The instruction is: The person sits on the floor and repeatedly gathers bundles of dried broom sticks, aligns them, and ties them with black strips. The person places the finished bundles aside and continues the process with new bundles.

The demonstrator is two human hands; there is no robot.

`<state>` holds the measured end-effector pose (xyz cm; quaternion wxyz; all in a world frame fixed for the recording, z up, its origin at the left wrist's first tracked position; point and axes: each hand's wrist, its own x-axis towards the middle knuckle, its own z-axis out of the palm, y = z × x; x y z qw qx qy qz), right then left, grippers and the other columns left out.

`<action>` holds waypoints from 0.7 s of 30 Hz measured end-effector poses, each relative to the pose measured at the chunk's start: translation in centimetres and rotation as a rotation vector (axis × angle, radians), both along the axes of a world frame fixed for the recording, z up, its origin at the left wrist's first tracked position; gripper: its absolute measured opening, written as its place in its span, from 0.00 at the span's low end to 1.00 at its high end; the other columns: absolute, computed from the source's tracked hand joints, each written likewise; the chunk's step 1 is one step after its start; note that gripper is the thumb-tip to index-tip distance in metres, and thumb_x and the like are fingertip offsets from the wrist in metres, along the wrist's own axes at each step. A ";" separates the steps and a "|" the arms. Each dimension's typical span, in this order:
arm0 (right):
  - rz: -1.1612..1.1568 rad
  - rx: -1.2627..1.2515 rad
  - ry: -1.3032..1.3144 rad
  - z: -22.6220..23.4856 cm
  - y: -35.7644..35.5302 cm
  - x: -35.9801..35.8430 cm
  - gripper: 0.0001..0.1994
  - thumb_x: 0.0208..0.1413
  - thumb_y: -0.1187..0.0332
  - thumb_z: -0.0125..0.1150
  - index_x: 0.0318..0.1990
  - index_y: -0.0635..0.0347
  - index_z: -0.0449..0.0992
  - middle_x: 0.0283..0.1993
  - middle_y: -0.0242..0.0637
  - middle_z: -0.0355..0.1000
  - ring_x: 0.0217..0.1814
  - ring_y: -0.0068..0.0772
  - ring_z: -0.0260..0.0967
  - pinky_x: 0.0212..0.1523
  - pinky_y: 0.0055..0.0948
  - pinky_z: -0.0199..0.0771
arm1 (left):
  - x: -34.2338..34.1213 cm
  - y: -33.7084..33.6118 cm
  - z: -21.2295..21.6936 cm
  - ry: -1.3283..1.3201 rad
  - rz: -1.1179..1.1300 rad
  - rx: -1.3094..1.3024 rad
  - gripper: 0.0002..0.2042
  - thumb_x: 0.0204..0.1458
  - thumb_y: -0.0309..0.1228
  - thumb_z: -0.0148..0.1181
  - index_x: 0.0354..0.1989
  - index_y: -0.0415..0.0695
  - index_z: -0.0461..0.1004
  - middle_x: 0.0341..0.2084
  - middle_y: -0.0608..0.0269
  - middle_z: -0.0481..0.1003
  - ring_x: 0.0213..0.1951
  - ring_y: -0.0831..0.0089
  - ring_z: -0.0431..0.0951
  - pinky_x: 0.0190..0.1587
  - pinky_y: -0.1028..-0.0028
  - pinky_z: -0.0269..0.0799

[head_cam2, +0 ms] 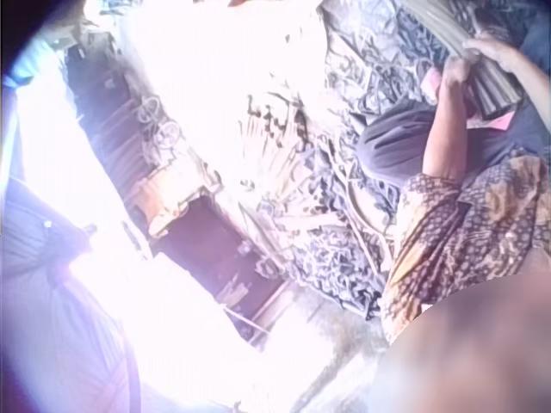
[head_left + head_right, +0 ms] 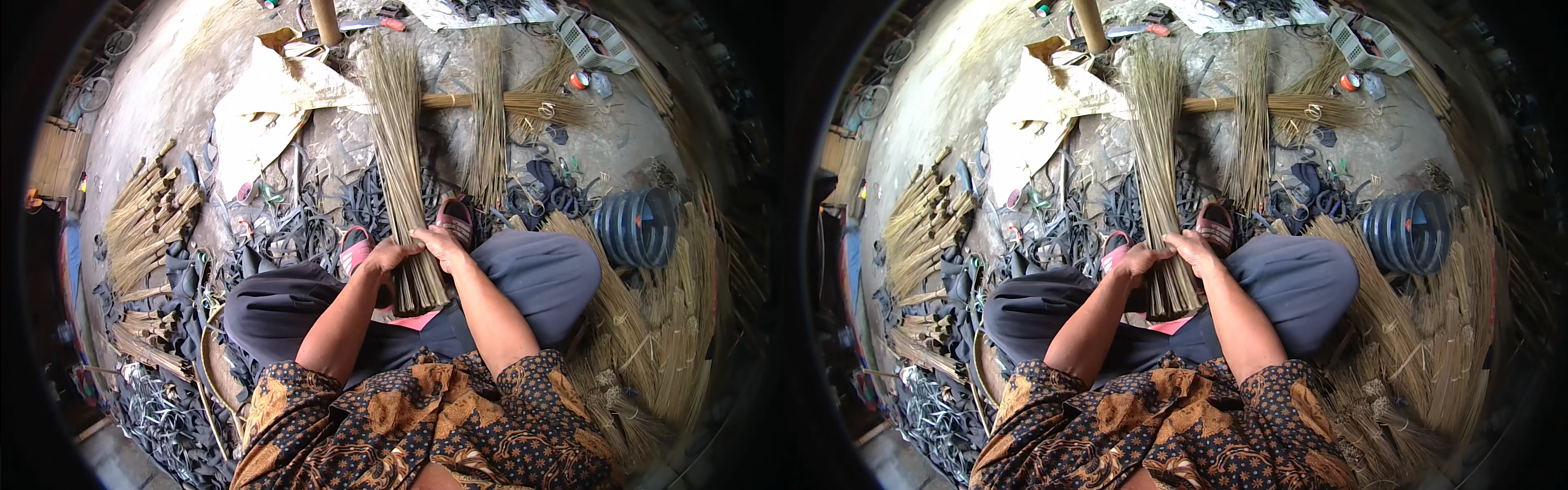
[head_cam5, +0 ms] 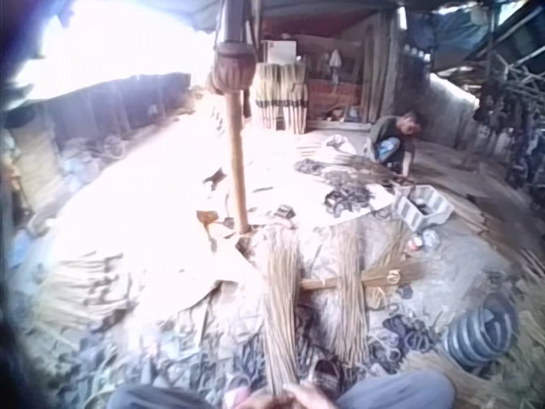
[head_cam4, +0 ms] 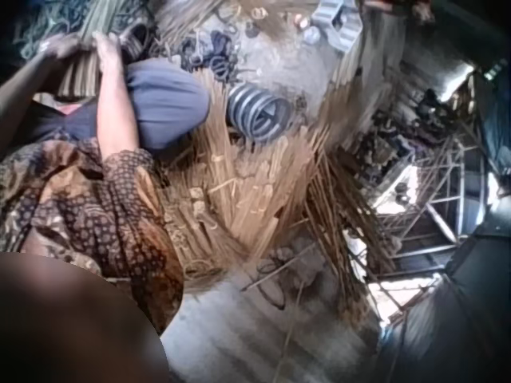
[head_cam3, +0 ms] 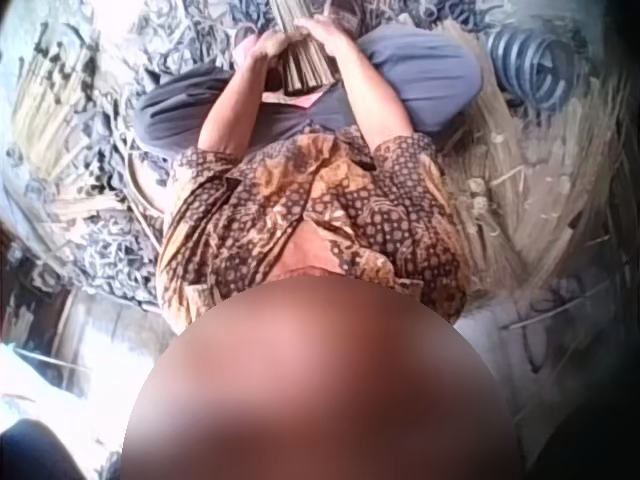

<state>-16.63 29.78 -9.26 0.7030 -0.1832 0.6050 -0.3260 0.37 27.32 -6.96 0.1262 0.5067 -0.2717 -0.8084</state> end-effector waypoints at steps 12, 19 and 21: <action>-0.100 0.064 -0.214 -0.9 -0.1 -0.8 0.18 0.52 0.65 0.71 0.46 0.70 0.80 0.39 0.47 0.81 0.36 0.39 0.80 0.38 0.39 0.83 | 0.2 -0.4 -0.2 0.007 0.071 0.098 0.15 0.57 0.24 0.61 0.53 0.35 0.77 0.43 0.49 0.83 0.40 0.58 0.86 0.46 0.55 0.85; -0.079 0.132 -0.108 -0.8 -0.5 -0.7 0.17 0.51 0.64 0.70 0.43 0.69 0.81 0.37 0.47 0.81 0.35 0.39 0.80 0.38 0.42 0.83 | 0.0 -0.4 -0.2 -0.112 0.053 0.081 0.14 0.55 0.25 0.62 0.48 0.34 0.79 0.39 0.49 0.83 0.35 0.59 0.86 0.41 0.57 0.86; -0.082 0.156 -0.055 -0.9 -0.6 -0.7 0.15 0.52 0.65 0.70 0.44 0.66 0.81 0.36 0.47 0.81 0.34 0.41 0.81 0.37 0.45 0.84 | -0.1 -0.5 0.2 -0.134 0.053 0.082 0.13 0.54 0.25 0.63 0.47 0.34 0.80 0.38 0.49 0.83 0.34 0.60 0.86 0.40 0.58 0.86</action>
